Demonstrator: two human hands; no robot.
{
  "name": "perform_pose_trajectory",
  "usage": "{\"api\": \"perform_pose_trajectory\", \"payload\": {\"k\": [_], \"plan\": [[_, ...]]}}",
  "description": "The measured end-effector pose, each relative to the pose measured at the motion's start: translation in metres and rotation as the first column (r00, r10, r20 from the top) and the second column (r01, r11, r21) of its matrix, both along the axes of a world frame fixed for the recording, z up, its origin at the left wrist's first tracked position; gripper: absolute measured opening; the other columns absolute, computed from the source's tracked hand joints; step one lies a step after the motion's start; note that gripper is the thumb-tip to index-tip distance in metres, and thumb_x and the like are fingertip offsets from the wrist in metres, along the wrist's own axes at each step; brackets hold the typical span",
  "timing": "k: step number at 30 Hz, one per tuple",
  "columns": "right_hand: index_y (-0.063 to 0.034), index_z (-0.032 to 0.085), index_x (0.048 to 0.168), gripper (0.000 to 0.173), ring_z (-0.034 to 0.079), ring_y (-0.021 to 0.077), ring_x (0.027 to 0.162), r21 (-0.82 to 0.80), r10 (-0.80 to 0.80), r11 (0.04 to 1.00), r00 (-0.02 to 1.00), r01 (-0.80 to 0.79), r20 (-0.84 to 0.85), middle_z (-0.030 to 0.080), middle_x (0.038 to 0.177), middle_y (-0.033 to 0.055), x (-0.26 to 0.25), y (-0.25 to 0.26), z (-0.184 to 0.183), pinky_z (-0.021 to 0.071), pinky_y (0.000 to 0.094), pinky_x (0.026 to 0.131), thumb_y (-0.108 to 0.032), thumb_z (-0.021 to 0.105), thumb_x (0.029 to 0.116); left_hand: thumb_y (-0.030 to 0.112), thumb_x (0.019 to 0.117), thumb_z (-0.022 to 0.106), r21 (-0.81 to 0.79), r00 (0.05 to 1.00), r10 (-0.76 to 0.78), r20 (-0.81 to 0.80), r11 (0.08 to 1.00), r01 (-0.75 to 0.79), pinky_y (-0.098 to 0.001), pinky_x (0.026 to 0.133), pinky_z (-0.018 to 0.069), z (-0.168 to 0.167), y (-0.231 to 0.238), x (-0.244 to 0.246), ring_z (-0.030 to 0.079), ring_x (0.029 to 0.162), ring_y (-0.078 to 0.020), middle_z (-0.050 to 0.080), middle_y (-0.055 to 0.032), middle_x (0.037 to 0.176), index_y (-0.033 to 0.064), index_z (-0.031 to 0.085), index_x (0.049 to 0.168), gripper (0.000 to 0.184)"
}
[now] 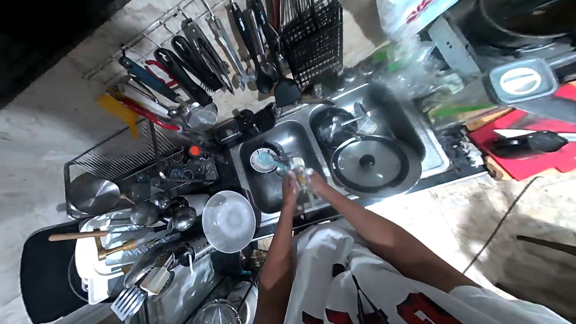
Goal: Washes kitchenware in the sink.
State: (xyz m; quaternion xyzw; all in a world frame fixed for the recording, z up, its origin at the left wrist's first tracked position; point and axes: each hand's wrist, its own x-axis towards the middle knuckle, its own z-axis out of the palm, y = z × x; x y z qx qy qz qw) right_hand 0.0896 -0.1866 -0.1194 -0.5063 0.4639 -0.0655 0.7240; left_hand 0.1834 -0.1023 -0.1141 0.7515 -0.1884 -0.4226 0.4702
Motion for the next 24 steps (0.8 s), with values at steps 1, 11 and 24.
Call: {"api": "perform_pose_trajectory", "payload": {"k": [1,11,24], "plan": [[0.0017,0.057,0.136,0.041,0.065,0.0290,0.110,-0.060,0.107,0.992,0.991,-0.112,-0.077,0.064,0.125,0.0228,0.003,0.000,-0.001,0.0540,0.0471,0.098,-0.027,0.050,0.1083,0.033,0.1127,0.034,-0.037,0.997,0.035,-0.067,0.999,-0.037,-0.0455,0.108,0.0460,-0.001,-0.005,0.004,0.057,0.125,-0.0276,0.059,-0.0221,0.137,-0.0017,0.053,0.142,0.049],[-0.0113,0.056,0.124,0.033,0.059,0.0108,0.064,0.504,0.040,0.851,0.976,-0.145,0.213,0.060,0.082,0.0009,-0.014,0.011,0.013,0.0536,0.0276,0.060,-0.033,0.033,0.1133,0.028,0.1098,0.043,0.065,0.719,0.359,-0.595,0.913,-0.402,-0.0295,0.062,0.0547,-0.020,-0.021,0.046,0.063,0.073,-0.0145,0.067,-0.0055,0.092,0.0106,0.060,0.122,0.027],[0.0042,0.064,0.126,0.030,0.063,0.0488,0.117,-0.303,0.536,0.441,0.518,-0.845,-0.666,0.065,0.123,0.0294,0.003,0.010,0.040,0.0500,0.0658,0.097,-0.008,0.051,0.1015,0.014,0.1018,0.061,0.132,0.953,0.281,0.109,0.947,-0.294,-0.0479,0.083,0.0588,-0.053,-0.037,0.071,0.071,0.087,-0.0293,0.073,-0.0201,0.100,-0.0047,0.069,0.111,0.022]]}}
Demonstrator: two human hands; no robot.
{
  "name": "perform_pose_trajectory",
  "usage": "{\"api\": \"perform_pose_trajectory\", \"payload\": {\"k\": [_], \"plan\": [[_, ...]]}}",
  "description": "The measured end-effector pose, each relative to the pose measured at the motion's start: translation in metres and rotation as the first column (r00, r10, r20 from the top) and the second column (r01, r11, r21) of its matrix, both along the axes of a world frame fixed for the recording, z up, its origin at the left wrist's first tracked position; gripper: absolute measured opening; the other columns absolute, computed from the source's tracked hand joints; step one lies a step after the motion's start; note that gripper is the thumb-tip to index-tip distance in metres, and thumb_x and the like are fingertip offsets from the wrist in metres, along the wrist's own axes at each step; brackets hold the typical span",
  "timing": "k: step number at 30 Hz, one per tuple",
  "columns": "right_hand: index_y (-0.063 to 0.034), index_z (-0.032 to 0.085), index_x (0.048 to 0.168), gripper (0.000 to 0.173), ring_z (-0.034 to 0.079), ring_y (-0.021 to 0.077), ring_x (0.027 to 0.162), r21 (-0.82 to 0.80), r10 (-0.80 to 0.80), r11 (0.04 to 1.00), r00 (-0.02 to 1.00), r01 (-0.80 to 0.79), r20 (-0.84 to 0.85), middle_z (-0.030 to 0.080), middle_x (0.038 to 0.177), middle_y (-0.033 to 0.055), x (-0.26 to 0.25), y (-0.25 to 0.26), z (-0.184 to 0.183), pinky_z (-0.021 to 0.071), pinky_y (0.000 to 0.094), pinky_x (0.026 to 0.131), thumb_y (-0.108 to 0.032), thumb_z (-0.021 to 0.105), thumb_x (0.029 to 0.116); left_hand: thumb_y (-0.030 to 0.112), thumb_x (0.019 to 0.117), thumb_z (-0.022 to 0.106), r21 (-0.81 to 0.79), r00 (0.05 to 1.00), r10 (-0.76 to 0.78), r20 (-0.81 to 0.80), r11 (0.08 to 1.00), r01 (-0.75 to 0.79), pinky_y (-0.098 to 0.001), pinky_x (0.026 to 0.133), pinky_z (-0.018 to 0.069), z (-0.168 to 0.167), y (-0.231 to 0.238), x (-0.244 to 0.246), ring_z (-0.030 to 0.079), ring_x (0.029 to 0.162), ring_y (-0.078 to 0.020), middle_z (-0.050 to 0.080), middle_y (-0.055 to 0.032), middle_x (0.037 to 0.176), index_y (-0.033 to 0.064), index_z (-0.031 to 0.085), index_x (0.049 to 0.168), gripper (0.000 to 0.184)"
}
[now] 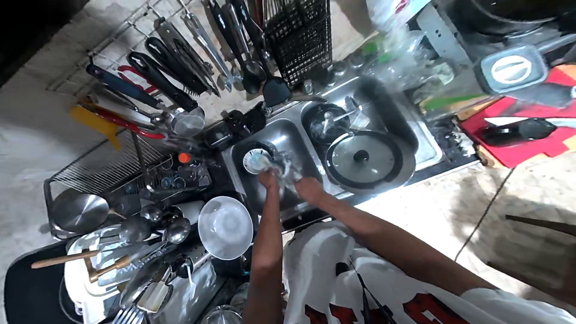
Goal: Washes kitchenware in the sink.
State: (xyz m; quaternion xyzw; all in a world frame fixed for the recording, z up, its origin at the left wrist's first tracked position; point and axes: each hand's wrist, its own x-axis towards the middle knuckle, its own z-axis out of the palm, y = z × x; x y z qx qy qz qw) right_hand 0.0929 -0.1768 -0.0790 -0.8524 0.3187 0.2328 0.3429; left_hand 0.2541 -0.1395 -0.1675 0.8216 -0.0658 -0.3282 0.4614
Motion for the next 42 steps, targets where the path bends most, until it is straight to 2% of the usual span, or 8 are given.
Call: {"api": "perform_pose_trajectory", "payload": {"k": [10,14,18,25,30,33,39,42], "plan": [[0.0033,0.060,0.134,0.046,0.057,0.0465,0.129,0.171,-0.291,0.937,0.952,0.303,-0.095,0.060,0.136,0.0293,-0.060,-0.034,-0.029,0.0463,0.0646,0.105,-0.032,0.053,0.1048,0.028,0.0951,0.070,0.661,0.923,-0.334,0.193,0.739,0.129,-0.0552,0.104,0.0495,-0.024,-0.024,0.083,0.061,0.123,-0.0413,0.063,-0.0293,0.130,-0.0065,0.060,0.131,0.051],[0.0020,0.057,0.139,0.048,0.057,0.0448,0.130,0.319,-0.419,0.859,0.908,0.400,-0.011,0.060,0.136,0.0287,-0.090,-0.049,-0.047,0.0436,0.0622,0.110,-0.030,0.057,0.1037,0.016,0.0959,0.066,0.521,0.849,-0.292,0.440,0.853,0.023,-0.0512,0.110,0.0460,-0.016,-0.046,0.054,0.054,0.133,-0.0399,0.053,-0.0278,0.144,-0.0001,0.051,0.143,0.052],[-0.0006,0.057,0.137,0.048,0.063,0.0375,0.119,0.549,-0.615,0.674,0.787,0.495,0.045,0.065,0.128,0.0244,-0.113,-0.063,-0.046,0.0485,0.0582,0.105,-0.024,0.068,0.0974,0.013,0.1035,0.049,0.294,0.633,-0.462,0.622,0.886,0.358,-0.0530,0.111,0.0454,-0.012,-0.087,-0.007,0.053,0.132,-0.0396,0.052,-0.0246,0.144,0.0019,0.053,0.141,0.040],[-0.0068,0.057,0.140,0.047,0.068,0.0253,0.109,0.664,-0.799,0.476,0.599,0.576,0.054,0.068,0.122,0.0163,-0.153,-0.081,-0.042,0.0549,0.0492,0.098,-0.027,0.066,0.0981,0.015,0.1036,0.051,0.347,0.527,-0.786,0.324,0.617,0.707,-0.0507,0.102,0.0534,-0.035,-0.221,-0.103,0.068,0.114,-0.0297,0.071,-0.0151,0.121,0.0056,0.067,0.127,0.030],[-0.0037,0.060,0.135,0.045,0.066,0.0265,0.114,0.627,-0.850,0.449,0.522,0.637,0.078,0.068,0.123,0.0174,-0.196,-0.093,-0.045,0.0520,0.0503,0.103,-0.026,0.067,0.0967,0.042,0.1036,0.056,0.387,0.819,-0.564,-0.102,0.736,0.555,-0.0560,0.096,0.0538,-0.069,-0.281,-0.154,0.064,0.114,-0.0386,0.063,-0.0269,0.128,-0.0019,0.055,0.138,0.056],[-0.0041,0.056,0.141,0.050,0.066,0.0242,0.114,0.653,-0.896,0.367,0.439,0.663,0.058,0.067,0.126,0.0169,-0.216,-0.099,-0.041,0.0526,0.0468,0.102,-0.023,0.068,0.0962,0.042,0.1004,0.065,0.268,0.838,-0.466,-0.283,0.800,0.536,-0.0554,0.110,0.0439,-0.080,-0.296,-0.171,0.053,0.132,-0.0388,0.055,-0.0278,0.142,-0.0043,0.049,0.145,0.066],[-0.0057,0.058,0.138,0.048,0.069,0.0243,0.106,0.637,-0.912,0.329,0.409,0.697,0.024,0.070,0.119,0.0157,-0.239,-0.103,-0.049,0.0560,0.0478,0.097,-0.025,0.069,0.0952,0.014,0.1040,0.053,0.121,0.862,-0.255,-0.438,0.933,0.338,-0.0350,0.076,0.0555,-0.079,-0.302,-0.174,0.060,0.085,-0.0196,0.061,-0.0140,0.106,-0.0022,0.055,0.129,0.030],[-0.0056,0.060,0.135,0.046,0.069,0.0227,0.104,0.658,-0.923,0.300,0.384,0.691,0.017,0.070,0.117,0.0144,-0.241,-0.102,-0.052,0.0567,0.0465,0.096,-0.025,0.070,0.0944,0.014,0.1046,0.051,0.119,0.850,-0.223,-0.476,0.942,0.314,-0.0203,0.052,0.0449,-0.082,-0.294,-0.151,0.049,0.058,-0.0069,0.053,-0.0007,0.080,0.0050,0.058,0.105,0.011]]}}
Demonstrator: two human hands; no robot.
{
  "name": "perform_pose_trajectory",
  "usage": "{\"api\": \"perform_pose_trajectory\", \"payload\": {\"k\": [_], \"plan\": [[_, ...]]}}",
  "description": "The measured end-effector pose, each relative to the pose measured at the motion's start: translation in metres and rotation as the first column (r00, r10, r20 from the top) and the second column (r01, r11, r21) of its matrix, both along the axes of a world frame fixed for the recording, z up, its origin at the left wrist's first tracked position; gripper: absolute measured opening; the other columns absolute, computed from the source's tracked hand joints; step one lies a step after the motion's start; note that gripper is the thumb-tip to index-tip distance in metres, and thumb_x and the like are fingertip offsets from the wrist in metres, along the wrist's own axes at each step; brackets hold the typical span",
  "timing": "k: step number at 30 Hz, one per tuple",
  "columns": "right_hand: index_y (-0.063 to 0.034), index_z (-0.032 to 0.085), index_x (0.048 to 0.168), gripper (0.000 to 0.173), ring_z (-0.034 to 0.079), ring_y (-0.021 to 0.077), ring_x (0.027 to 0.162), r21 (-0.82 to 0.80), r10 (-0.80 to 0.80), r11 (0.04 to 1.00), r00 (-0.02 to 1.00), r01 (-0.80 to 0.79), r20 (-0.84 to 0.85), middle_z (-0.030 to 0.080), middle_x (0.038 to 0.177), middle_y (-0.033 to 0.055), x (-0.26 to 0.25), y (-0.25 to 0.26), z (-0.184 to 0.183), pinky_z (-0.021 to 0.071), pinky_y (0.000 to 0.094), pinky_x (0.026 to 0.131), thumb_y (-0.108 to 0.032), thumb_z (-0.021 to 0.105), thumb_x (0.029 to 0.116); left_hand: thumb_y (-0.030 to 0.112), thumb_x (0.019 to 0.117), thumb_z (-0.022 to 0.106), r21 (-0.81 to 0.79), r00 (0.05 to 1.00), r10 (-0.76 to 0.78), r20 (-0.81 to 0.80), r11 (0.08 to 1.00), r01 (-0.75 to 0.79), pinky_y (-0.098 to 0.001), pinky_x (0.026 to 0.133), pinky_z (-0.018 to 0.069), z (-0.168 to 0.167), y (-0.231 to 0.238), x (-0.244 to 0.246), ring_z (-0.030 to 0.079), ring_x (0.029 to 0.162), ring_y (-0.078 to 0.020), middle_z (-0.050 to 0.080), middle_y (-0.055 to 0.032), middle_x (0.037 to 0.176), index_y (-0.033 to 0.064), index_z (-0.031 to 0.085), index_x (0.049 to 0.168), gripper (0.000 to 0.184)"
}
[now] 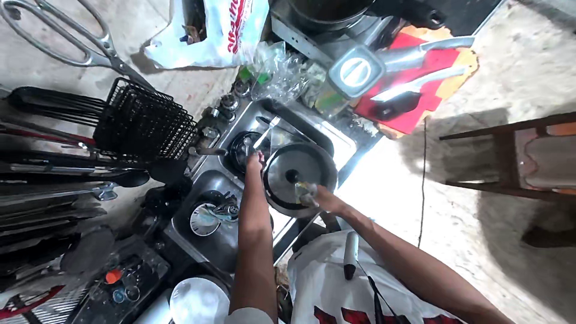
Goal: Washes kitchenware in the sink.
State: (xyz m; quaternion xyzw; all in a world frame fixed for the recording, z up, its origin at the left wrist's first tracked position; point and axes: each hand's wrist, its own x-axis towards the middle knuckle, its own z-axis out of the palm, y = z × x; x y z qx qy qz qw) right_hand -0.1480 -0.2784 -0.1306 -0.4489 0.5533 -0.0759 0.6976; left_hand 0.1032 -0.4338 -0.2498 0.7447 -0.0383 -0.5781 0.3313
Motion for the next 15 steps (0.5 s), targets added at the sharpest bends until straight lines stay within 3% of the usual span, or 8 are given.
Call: {"api": "perform_pose_trajectory", "payload": {"k": [3,5,7,10,12,13,15], "plan": [[-0.0057,0.061,0.133,0.044,0.069,0.0215,0.101,0.025,0.012,1.000,1.000,-0.012,0.021,0.070,0.114,0.0135,0.003,-0.003,0.001,0.0573,0.0455,0.093,-0.028,0.069,0.0957,0.013,0.1056,0.046,0.057,0.996,-0.084,0.006,0.995,0.084,-0.0168,0.043,0.0375,0.012,0.016,0.024,0.044,0.050,-0.0035,0.058,-0.0001,0.077,0.0054,0.060,0.102,0.016],[-0.0069,0.061,0.133,0.043,0.070,0.0209,0.097,0.043,0.002,0.999,0.999,-0.004,0.039,0.070,0.113,0.0129,0.008,-0.005,0.002,0.0589,0.0444,0.089,-0.028,0.069,0.0964,0.015,0.1064,0.046,0.109,0.986,-0.154,0.061,0.983,0.147,-0.0194,0.044,0.0404,0.030,0.032,0.032,0.049,0.051,-0.0059,0.063,-0.0031,0.078,0.0039,0.061,0.105,0.019],[-0.0078,0.062,0.133,0.041,0.070,0.0203,0.094,0.059,-0.025,0.998,0.998,0.022,0.061,0.071,0.112,0.0126,0.015,-0.008,0.005,0.0597,0.0430,0.086,-0.029,0.067,0.0985,0.014,0.1074,0.046,0.116,0.972,-0.210,0.102,0.973,0.199,-0.0235,0.054,0.0497,0.055,0.053,0.036,0.059,0.061,-0.0103,0.066,-0.0074,0.084,-0.0005,0.060,0.111,0.021],[-0.0051,0.063,0.127,0.038,0.068,0.0171,0.080,0.081,-0.115,0.991,0.985,0.105,0.129,0.070,0.100,0.0108,0.027,-0.009,0.009,0.0592,0.0373,0.074,-0.033,0.061,0.1028,0.020,0.1071,0.050,0.102,0.938,-0.296,0.178,0.954,0.282,-0.0227,0.053,0.0464,0.076,0.095,0.039,0.056,0.058,-0.0080,0.070,-0.0076,0.087,-0.0007,0.063,0.113,0.025],[-0.0032,0.061,0.130,0.039,0.069,0.0189,0.084,0.138,-0.227,0.970,0.954,0.202,0.195,0.071,0.103,0.0126,0.037,-0.008,0.007,0.0596,0.0375,0.077,-0.033,0.058,0.1049,0.022,0.1092,0.048,0.009,0.913,-0.350,0.209,0.934,0.356,-0.0260,0.059,0.0513,0.089,0.126,0.039,0.061,0.063,-0.0107,0.072,-0.0109,0.094,-0.0026,0.062,0.119,0.031],[-0.0038,0.058,0.136,0.040,0.069,0.0204,0.088,0.180,-0.282,0.953,0.934,0.245,0.221,0.070,0.106,0.0137,0.043,-0.008,0.007,0.0595,0.0385,0.080,-0.031,0.055,0.1063,0.023,0.1105,0.046,-0.042,0.908,-0.360,0.213,0.925,0.377,-0.0300,0.065,0.0562,0.097,0.139,0.038,0.066,0.067,-0.0146,0.072,-0.0144,0.097,-0.0048,0.060,0.124,0.034],[-0.0078,0.048,0.146,0.046,0.071,0.0248,0.099,0.280,-0.392,0.903,0.891,0.325,0.231,0.070,0.118,0.0160,0.056,-0.007,0.002,0.0608,0.0420,0.086,-0.030,0.053,0.1069,0.024,0.1115,0.044,-0.107,0.904,-0.352,0.243,0.916,0.386,-0.0331,0.066,0.0604,0.107,0.165,0.030,0.071,0.069,-0.0187,0.074,-0.0170,0.096,-0.0059,0.056,0.129,0.037]]}}
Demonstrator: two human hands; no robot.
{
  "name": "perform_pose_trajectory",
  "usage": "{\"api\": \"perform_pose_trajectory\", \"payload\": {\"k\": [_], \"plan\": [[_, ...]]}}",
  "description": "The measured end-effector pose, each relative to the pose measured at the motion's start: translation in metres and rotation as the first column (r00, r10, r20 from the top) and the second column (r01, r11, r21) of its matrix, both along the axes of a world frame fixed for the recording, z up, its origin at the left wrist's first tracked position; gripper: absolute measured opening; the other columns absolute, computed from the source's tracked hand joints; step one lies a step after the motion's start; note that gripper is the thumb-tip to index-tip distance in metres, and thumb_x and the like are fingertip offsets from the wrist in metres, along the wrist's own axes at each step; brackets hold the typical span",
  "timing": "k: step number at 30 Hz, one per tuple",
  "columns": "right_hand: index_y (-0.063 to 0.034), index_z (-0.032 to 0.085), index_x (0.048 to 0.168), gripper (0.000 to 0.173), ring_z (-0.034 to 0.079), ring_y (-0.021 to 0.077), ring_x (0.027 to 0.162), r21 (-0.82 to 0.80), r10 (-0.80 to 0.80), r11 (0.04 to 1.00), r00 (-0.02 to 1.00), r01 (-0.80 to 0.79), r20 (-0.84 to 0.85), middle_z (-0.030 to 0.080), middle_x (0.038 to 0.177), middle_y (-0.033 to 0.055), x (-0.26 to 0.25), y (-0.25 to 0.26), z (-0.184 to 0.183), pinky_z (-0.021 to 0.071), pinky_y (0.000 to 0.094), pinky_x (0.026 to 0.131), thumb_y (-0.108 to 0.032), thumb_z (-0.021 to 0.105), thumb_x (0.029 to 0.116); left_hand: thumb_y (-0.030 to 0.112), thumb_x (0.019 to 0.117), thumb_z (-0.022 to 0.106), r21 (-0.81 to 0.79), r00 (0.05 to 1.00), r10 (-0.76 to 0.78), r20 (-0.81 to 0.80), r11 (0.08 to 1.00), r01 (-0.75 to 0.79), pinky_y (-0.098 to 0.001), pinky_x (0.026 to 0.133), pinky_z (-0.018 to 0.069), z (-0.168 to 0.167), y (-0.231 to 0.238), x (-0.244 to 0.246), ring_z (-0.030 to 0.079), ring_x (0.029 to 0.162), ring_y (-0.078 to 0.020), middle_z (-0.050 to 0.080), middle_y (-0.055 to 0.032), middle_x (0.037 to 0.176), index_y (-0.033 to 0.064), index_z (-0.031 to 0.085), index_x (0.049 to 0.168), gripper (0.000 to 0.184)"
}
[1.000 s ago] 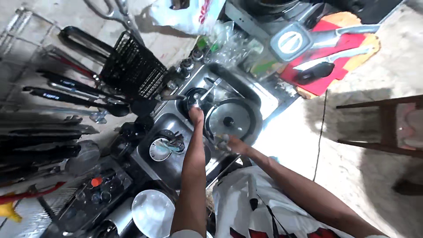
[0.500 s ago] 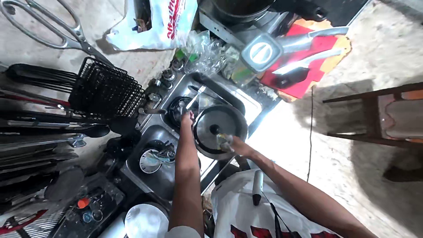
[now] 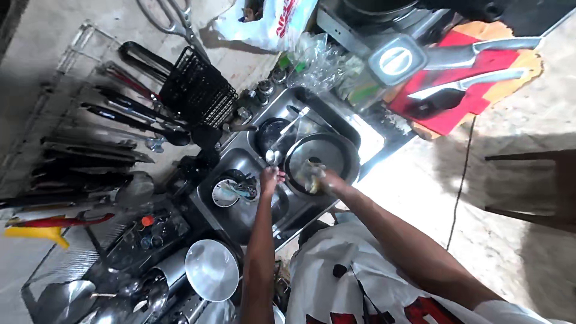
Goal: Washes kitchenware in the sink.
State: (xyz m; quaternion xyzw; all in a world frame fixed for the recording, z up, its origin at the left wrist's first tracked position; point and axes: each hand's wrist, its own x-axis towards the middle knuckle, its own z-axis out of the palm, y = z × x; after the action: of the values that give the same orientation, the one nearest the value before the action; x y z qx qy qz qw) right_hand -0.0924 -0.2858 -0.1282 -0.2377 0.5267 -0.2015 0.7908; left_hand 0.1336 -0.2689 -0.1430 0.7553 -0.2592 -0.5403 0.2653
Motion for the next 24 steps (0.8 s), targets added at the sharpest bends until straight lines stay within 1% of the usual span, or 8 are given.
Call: {"api": "perform_pose_trajectory", "payload": {"k": [6,8,12,14,16,18,22,24], "plan": [[-0.0085,0.051,0.144,0.040,0.067,0.0234,0.105,0.073,-0.173,0.984,0.978,0.165,0.119,0.067,0.123,0.0132,0.039,0.008,-0.016,0.0578,0.0434,0.090,-0.027,0.048,0.1085,0.014,0.1101,0.041,-0.156,0.997,-0.053,0.054,0.986,0.061,-0.0343,0.069,0.0594,0.027,0.068,-0.021,0.069,0.071,-0.0167,0.075,-0.0133,0.098,-0.0059,0.056,0.133,0.034],[-0.0067,0.056,0.136,0.037,0.068,0.0227,0.101,0.092,-0.181,0.982,0.958,0.164,0.221,0.069,0.115,0.0125,0.051,0.016,-0.014,0.0583,0.0433,0.088,-0.030,0.046,0.1086,0.014,0.1092,0.043,-0.201,0.994,-0.076,0.083,0.975,0.091,-0.0343,0.064,0.0620,0.034,0.085,-0.025,0.071,0.068,-0.0174,0.075,-0.0112,0.094,-0.0047,0.058,0.130,0.031],[-0.0057,0.056,0.136,0.050,0.065,0.0240,0.112,0.059,-0.100,0.995,0.834,0.081,0.543,0.068,0.123,0.0132,0.065,0.037,0.014,0.0540,0.0460,0.099,-0.034,0.024,0.1105,0.014,0.1064,0.048,-0.179,0.964,-0.028,0.263,0.981,0.077,-0.0366,0.063,0.0610,0.042,0.108,-0.021,0.069,0.064,-0.0170,0.074,-0.0090,0.087,-0.0032,0.063,0.124,0.028],[-0.0051,0.052,0.141,0.046,0.064,0.0234,0.117,-0.026,0.010,1.000,0.806,0.007,0.591,0.066,0.129,0.0137,0.068,0.048,0.015,0.0519,0.0441,0.103,-0.027,0.028,0.1084,0.015,0.1054,0.050,-0.151,0.937,0.005,0.351,0.987,0.052,-0.0395,0.070,0.0603,0.050,0.116,-0.016,0.070,0.071,-0.0188,0.074,-0.0100,0.089,-0.0018,0.064,0.122,0.027],[-0.0050,0.048,0.146,0.046,0.065,0.0211,0.115,-0.196,0.168,0.978,0.844,-0.077,0.510,0.066,0.129,0.0126,0.074,0.053,0.015,0.0540,0.0401,0.103,-0.012,0.051,0.1008,0.015,0.1040,0.052,-0.140,0.919,0.009,0.395,0.989,0.050,-0.0436,0.078,0.0596,0.059,0.121,-0.011,0.071,0.080,-0.0224,0.073,-0.0135,0.094,-0.0018,0.065,0.120,0.027],[-0.0045,0.050,0.146,0.052,0.066,0.0177,0.114,-0.337,0.263,0.929,0.914,-0.153,0.309,0.067,0.128,0.0109,0.082,0.059,0.012,0.0554,0.0372,0.102,-0.011,0.066,0.0973,0.016,0.1029,0.054,-0.145,0.923,0.007,0.385,0.988,0.053,-0.0433,0.077,0.0596,0.063,0.128,-0.007,0.070,0.080,-0.0228,0.072,-0.0145,0.096,-0.0019,0.066,0.119,0.026],[-0.0013,0.062,0.131,0.040,0.070,0.0188,0.102,-0.410,0.178,0.895,0.983,-0.178,-0.037,0.071,0.115,0.0134,0.106,0.065,0.010,0.0588,0.0389,0.093,-0.010,0.074,0.0931,0.013,0.1050,0.050,-0.162,0.947,-0.011,0.320,0.985,0.066,-0.0381,0.074,0.0587,0.069,0.141,-0.013,0.069,0.076,-0.0189,0.073,-0.0104,0.089,-0.0032,0.062,0.119,0.025],[-0.0015,0.061,0.133,0.042,0.069,0.0242,0.106,-0.440,0.259,0.829,0.934,-0.346,-0.245,0.069,0.119,0.0172,0.107,0.059,0.019,0.0567,0.0445,0.096,-0.012,0.072,0.0943,0.011,0.1054,0.049,-0.152,0.952,-0.025,0.305,0.986,0.075,-0.0387,0.079,0.0589,0.074,0.146,-0.009,0.070,0.079,-0.0192,0.073,-0.0107,0.089,-0.0045,0.061,0.122,0.026]]}}
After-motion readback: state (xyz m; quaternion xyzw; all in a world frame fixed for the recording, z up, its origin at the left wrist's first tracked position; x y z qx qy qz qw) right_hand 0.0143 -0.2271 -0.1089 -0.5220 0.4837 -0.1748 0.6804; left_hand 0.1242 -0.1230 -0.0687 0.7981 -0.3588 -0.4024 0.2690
